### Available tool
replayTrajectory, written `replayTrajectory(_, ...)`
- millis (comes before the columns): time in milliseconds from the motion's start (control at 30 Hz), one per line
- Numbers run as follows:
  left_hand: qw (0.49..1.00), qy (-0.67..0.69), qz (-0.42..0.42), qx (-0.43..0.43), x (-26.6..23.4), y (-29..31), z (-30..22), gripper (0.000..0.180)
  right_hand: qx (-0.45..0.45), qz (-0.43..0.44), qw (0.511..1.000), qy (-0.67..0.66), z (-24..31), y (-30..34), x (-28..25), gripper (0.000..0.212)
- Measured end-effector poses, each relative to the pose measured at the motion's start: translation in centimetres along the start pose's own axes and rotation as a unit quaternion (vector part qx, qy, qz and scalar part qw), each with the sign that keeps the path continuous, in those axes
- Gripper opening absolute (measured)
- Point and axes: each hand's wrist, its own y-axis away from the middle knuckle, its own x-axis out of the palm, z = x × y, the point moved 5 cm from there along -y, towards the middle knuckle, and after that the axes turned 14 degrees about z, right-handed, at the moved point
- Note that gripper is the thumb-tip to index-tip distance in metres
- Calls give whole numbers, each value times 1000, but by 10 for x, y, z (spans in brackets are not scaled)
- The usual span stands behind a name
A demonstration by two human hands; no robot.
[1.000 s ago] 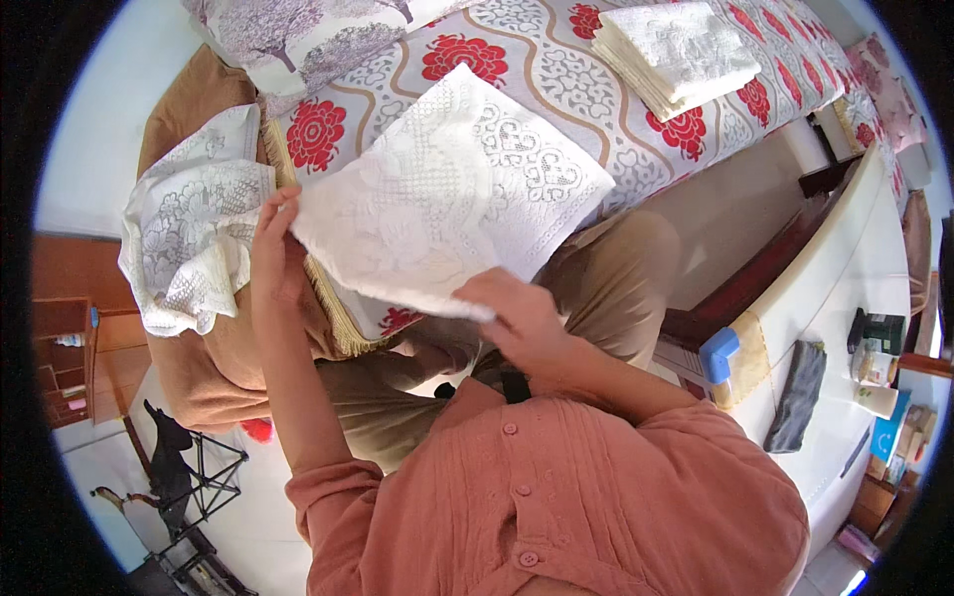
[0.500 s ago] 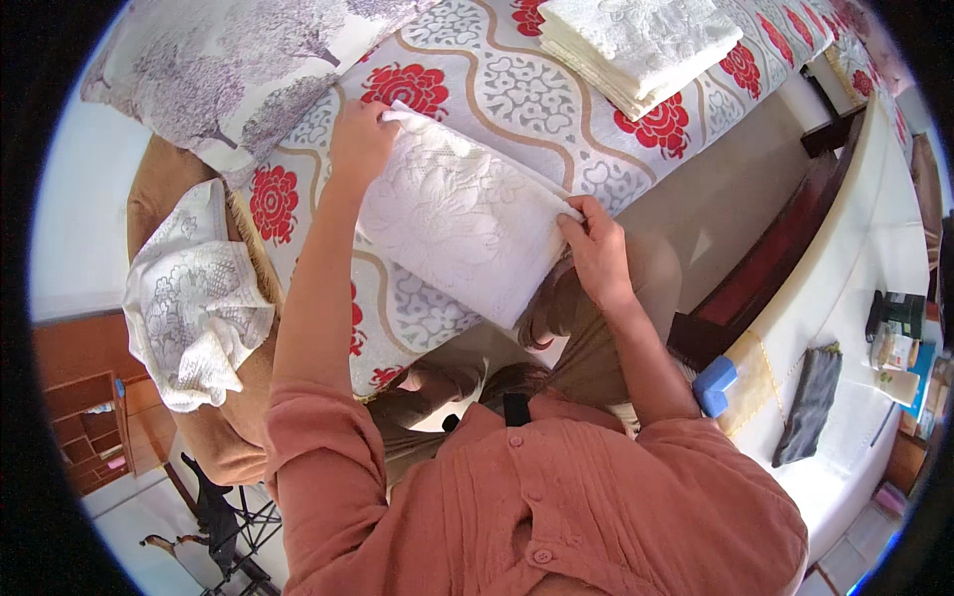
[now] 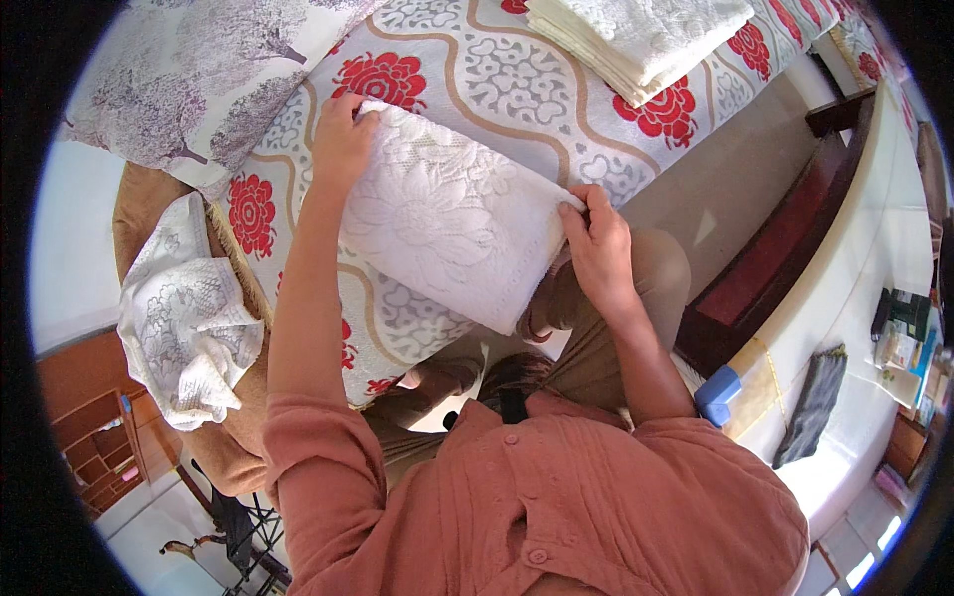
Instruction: The person sits on a bed and folds several white lace towels one by one. They smooth each towel, fold it into a compact rectangle, and place it on a growing stack on the bed.
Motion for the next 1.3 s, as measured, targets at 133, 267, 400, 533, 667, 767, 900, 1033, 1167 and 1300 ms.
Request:
replayTrajectory(133, 998, 36, 7, -44, -6, 6, 14, 47, -83, -70, 990, 87, 5, 1, -3, 26)
replayTrajectory(267, 969, 33, 177, -172, -22, 19, 2, 60, -59, -54, 992, 95, 7, 1, -7, 30)
replayTrajectory(400, 932, 170, 268, -172, -36, 46, -4, 62, -28, -14, 996, 79, 5, -1, -1, 27)
replayTrajectory(533, 925, 244, 251, -144, -52, 75, -7, 55, 10, 11, 997, -78, -6, -3, 0, 27)
replayTrajectory(667, 886, 399, 196, -133, -78, 119, -14, 55, -56, -26, 988, -143, 24, -20, -13, 27)
replayTrajectory(767, 863, 471, 78, -167, -93, 158, -12, 43, -110, -34, 979, -167, 65, -52, -16, 28)
replayTrajectory(900, 947, 237, -22, -216, -54, 189, 59, 43, -76, -5, 997, -10, 38, -108, 24, 27)
replayTrajectory(1033, 953, 223, -86, -186, -22, 222, 59, 45, -91, -13, 995, 29, 35, -104, 39, 25)
replayTrajectory(1167, 951, 215, -166, -150, -22, 236, 27, 43, -149, -125, 981, 16, 40, -101, -19, 21)
replayTrajectory(1300, 945, 198, -212, -148, -19, 240, 21, 43, -104, -289, 942, -134, 15, -126, -124, 27)
